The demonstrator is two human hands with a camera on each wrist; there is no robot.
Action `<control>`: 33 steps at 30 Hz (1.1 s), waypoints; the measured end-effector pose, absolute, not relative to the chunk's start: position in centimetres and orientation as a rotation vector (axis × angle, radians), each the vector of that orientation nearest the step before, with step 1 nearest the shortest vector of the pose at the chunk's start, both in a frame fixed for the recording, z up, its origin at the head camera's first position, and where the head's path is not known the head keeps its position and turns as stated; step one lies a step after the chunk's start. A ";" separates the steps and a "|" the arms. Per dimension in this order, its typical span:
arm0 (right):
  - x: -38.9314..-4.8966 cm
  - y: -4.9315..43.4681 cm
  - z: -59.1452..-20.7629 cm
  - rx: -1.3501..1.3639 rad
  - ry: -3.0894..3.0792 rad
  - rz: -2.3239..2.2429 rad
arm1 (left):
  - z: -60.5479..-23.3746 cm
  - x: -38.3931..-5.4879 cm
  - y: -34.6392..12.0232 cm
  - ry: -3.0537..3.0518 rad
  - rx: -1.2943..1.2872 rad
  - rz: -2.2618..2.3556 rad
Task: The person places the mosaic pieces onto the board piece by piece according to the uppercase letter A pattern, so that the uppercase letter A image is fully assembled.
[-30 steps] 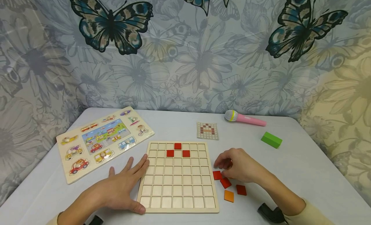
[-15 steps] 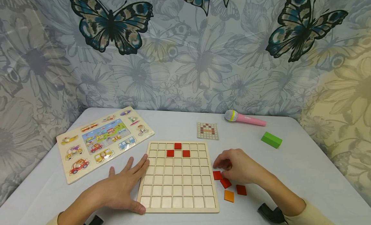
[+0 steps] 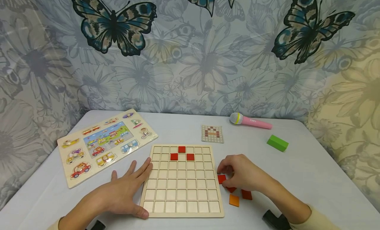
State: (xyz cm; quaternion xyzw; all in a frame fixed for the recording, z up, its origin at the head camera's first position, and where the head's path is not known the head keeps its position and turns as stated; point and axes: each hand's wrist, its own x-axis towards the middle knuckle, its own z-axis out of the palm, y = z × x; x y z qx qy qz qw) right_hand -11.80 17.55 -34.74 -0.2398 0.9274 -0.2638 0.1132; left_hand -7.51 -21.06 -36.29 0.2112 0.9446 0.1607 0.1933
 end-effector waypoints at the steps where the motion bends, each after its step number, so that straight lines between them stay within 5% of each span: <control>1: -11.7 17.5 -34.8 -0.689 2.730 -0.762 | -36.3 -7.5 -21.1 2.650 0.594 0.450; 33: -14.2 16.6 -34.1 -0.572 2.696 -0.987 | -36.4 -7.4 -21.2 2.649 0.585 0.446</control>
